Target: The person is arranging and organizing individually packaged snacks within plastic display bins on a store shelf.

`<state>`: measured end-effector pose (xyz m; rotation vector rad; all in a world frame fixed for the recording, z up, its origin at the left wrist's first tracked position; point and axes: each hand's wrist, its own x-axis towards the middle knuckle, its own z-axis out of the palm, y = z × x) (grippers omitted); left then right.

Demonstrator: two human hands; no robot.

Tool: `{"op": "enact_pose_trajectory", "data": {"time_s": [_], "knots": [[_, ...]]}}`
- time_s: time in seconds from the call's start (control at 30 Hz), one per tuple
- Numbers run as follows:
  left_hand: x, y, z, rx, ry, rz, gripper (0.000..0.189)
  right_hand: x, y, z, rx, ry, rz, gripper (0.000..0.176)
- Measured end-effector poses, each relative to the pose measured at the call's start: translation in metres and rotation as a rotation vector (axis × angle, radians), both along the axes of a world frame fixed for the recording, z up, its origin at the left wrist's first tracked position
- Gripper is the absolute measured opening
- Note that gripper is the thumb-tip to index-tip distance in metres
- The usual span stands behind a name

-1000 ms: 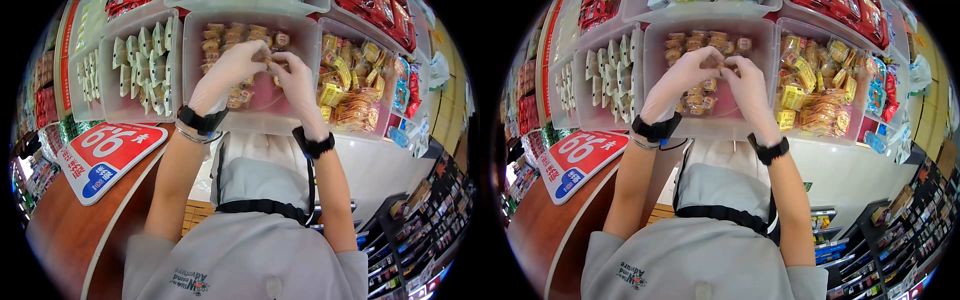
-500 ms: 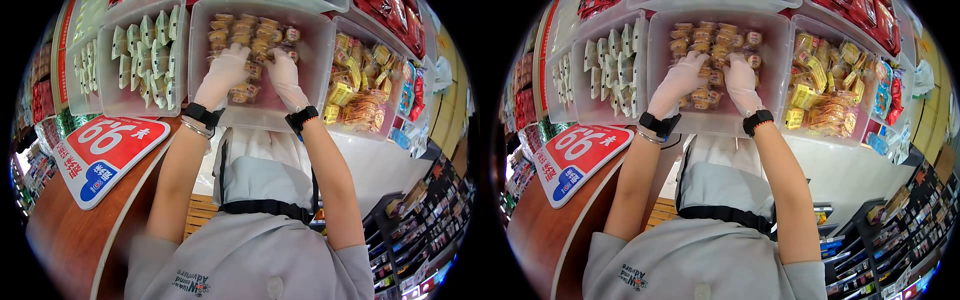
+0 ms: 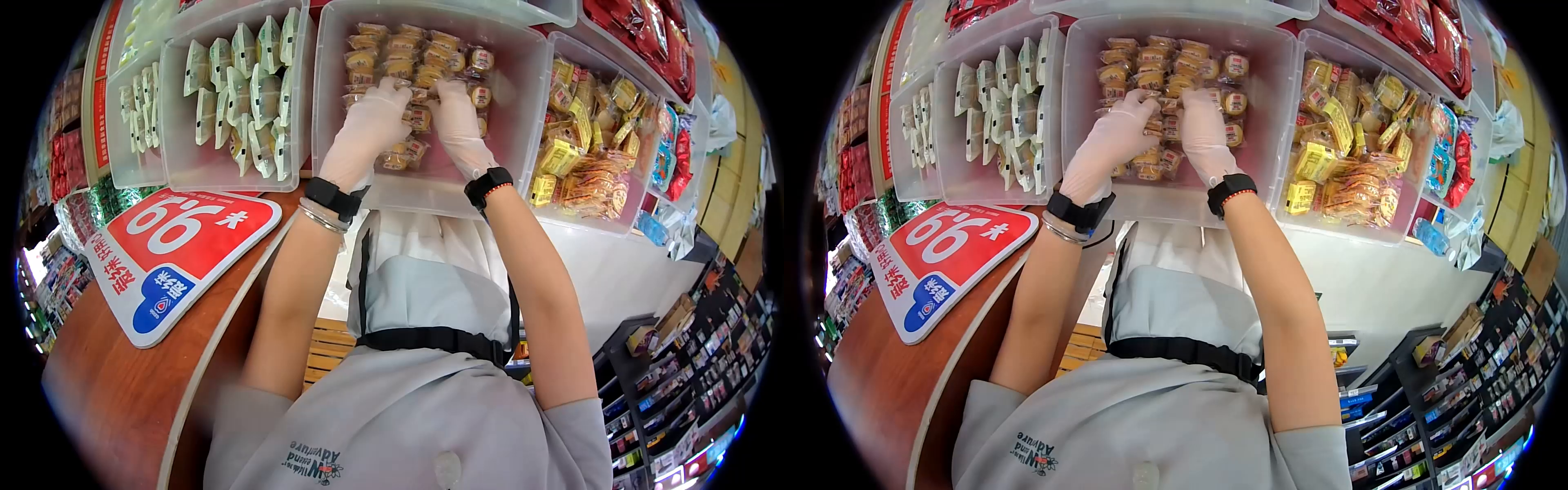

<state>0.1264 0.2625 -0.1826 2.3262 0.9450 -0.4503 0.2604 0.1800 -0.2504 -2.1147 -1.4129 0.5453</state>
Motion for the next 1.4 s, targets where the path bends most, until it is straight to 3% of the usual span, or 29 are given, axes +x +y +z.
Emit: {"op": "enact_pose_trajectory", "data": {"time_s": [0.23, 0.43, 0.5, 0.57, 0.67, 0.9, 1.03, 1.2, 1.4], "knots": [[-0.007, -0.007, -0.009, 0.093, -0.167, 0.045, 0.052, -0.003, 0.002, 0.003, -0.033, 0.018, -0.001, 0.021], [-0.006, -0.004, -0.007, 0.103, -0.206, 0.069, 0.050, 0.022, 0.004, 0.042, -0.079, 0.216, -0.246, 0.019], [-0.003, -0.006, -0.002, 0.124, -0.221, 0.070, 0.047, 0.036, 0.009, 0.043, -0.032, 0.020, -0.270, 0.021], [0.006, -0.004, 0.010, 0.022, -0.033, 0.049, 0.055, 0.044, 0.021, 0.047, -0.122, -0.041, -0.292, 0.026], [0.008, -0.013, 0.019, 0.059, -0.088, 0.079, 0.054, 0.055, 0.038, 0.028, -0.256, -0.043, -0.409, 0.042], [-0.005, -0.020, 0.022, 0.092, -0.135, 0.125, 0.052, 0.052, 0.047, 0.009, -0.402, -0.238, -0.475, 0.051], [-0.014, -0.019, 0.011, 0.119, -0.100, 0.128, 0.052, 0.053, 0.050, 0.016, -0.440, -0.201, -0.493, 0.049], [-0.016, -0.022, 0.002, 0.137, -0.117, 0.121, 0.052, 0.058, 0.045, 0.026, -0.260, 0.060, -0.529, 0.039], [-0.016, -0.020, -0.004, 0.064, -0.137, 0.101, 0.054, 0.042, 0.012, 0.097, -0.143, 0.107, -0.397, 0.027]]}}
